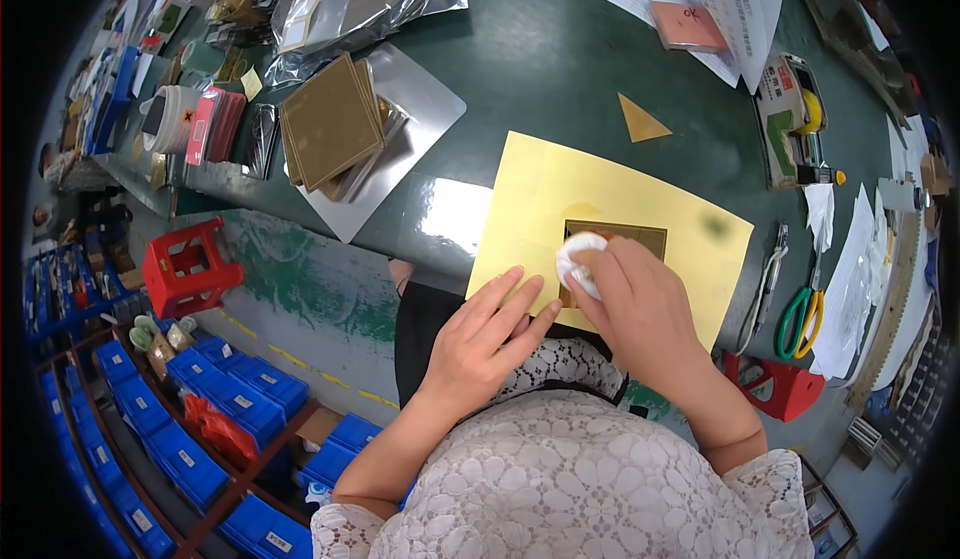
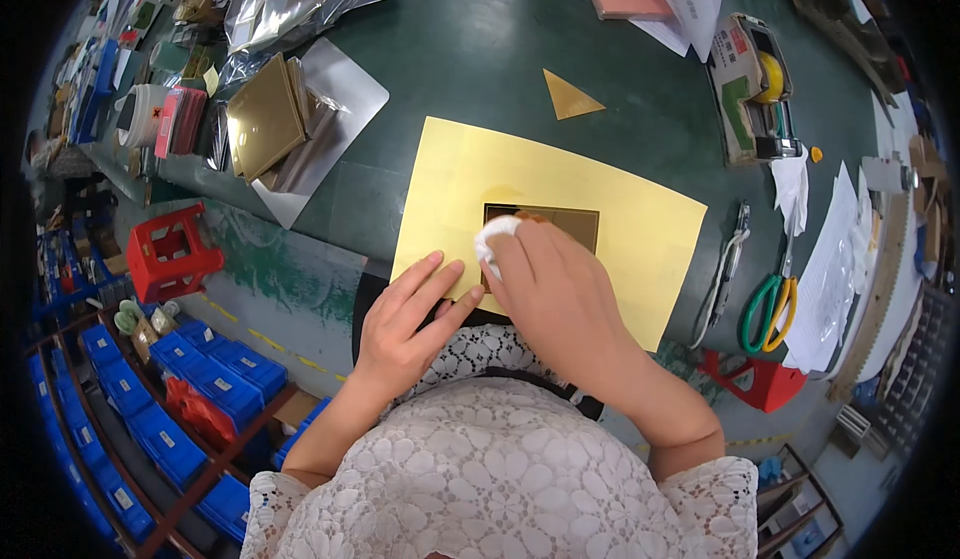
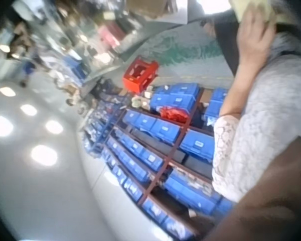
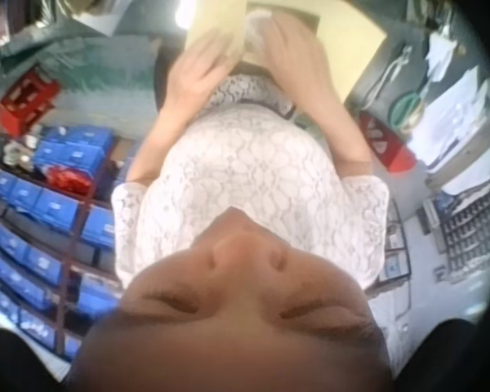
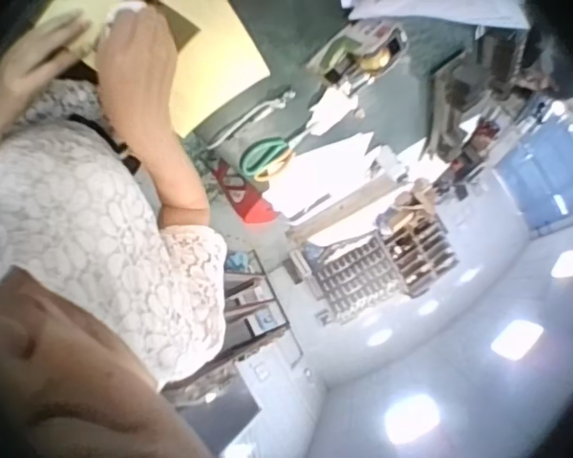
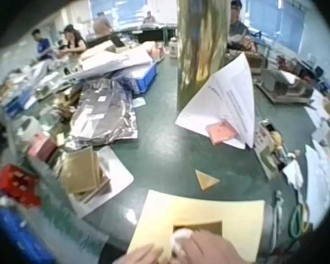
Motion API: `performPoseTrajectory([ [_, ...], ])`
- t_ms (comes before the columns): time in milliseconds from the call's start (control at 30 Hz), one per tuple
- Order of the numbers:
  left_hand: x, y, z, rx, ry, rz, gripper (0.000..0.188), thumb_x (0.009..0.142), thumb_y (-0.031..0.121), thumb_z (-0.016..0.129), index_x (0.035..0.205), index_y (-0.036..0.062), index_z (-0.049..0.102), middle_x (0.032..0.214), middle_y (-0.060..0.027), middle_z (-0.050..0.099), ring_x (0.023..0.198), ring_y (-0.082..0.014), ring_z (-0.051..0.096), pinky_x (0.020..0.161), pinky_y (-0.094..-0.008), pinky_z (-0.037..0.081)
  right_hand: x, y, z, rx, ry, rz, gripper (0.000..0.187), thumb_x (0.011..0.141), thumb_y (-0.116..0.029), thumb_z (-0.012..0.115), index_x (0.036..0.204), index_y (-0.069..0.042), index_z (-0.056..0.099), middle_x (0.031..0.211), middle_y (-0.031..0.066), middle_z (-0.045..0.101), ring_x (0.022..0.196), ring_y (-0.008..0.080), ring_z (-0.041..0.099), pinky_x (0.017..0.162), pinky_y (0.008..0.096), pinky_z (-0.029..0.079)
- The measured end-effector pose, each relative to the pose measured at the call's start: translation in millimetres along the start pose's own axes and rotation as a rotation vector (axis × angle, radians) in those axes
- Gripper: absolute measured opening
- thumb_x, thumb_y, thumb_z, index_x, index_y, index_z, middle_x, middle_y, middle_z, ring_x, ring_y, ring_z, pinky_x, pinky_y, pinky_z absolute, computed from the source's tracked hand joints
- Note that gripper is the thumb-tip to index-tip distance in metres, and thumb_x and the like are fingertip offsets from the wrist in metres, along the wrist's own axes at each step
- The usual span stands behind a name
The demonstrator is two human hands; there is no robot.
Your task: The person wipes a small square mirror with a white cloth, then handles a roll of gold reflective film and a small gold triangle. The person continues wiping the mirror surface and edges, then places the mirror on a yellow backing sheet.
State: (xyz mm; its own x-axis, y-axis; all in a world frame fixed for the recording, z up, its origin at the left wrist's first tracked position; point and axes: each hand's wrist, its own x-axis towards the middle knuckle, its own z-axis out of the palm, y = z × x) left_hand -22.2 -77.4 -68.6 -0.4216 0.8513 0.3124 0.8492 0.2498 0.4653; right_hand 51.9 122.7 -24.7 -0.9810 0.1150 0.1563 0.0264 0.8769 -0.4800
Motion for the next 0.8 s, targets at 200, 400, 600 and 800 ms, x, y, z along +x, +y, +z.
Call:
performPoseTrajectory([
  [200, 2.3, 4.0, -1.2, -0.025, 0.001, -0.041, 0.037, 0.082, -0.002, 0.07, 0.114, 0.0133, 0.078, 0.127, -0.0098, 0.068, 0.121, -0.0315, 0.063, 0.094, -0.0403, 0.056, 14.3, 12.4, 3.5, -0.037, 0.047, 0.06, 0.019, 0.087, -0.012, 0.073, 0.097, -0.002, 0.062, 0.087, 0.0107, 0.058, 0.082, 0.0275, 0.063, 0.067, 0.0381, 0.054],
  [400, 1.9, 3.2, -0.9, -0.009, -0.006, -0.026, 0.038, 0.082, -0.003, 0.069, 0.115, 0.0128, 0.078, 0.128, -0.0104, 0.067, 0.122, -0.0326, 0.062, 0.095, -0.0417, 0.056, 0.8, 23.4, -8.5, -0.054, 0.103, 0.133, 0.02, 0.085, -0.012, 0.075, 0.099, -0.003, 0.064, 0.085, 0.0099, 0.059, 0.079, 0.0277, 0.064, 0.067, 0.0383, 0.054],
  [600, 3.4, 3.4, -0.2, -0.01, -0.018, -0.016, 0.038, 0.083, -0.004, 0.069, 0.116, 0.0127, 0.078, 0.128, -0.0106, 0.067, 0.122, -0.0334, 0.062, 0.095, -0.0418, 0.056, -13.5, 32.1, -21.7, -0.07, 0.102, 0.184, 0.021, 0.085, -0.012, 0.076, 0.1, -0.003, 0.065, 0.084, 0.0108, 0.06, 0.077, 0.0296, 0.064, 0.067, 0.0395, 0.053],
  [800, 3.8, 4.6, 0.2, 0.015, -0.015, -0.006, 0.038, 0.083, -0.004, 0.069, 0.115, 0.0134, 0.078, 0.126, -0.0107, 0.067, 0.12, -0.0337, 0.063, 0.093, -0.0413, 0.057, -24.5, 40.0, -29.2, -0.072, 0.104, 0.219, 0.021, 0.085, -0.011, 0.076, 0.102, -0.003, 0.066, 0.084, 0.0113, 0.059, 0.077, 0.0305, 0.063, 0.066, 0.0402, 0.052],
])
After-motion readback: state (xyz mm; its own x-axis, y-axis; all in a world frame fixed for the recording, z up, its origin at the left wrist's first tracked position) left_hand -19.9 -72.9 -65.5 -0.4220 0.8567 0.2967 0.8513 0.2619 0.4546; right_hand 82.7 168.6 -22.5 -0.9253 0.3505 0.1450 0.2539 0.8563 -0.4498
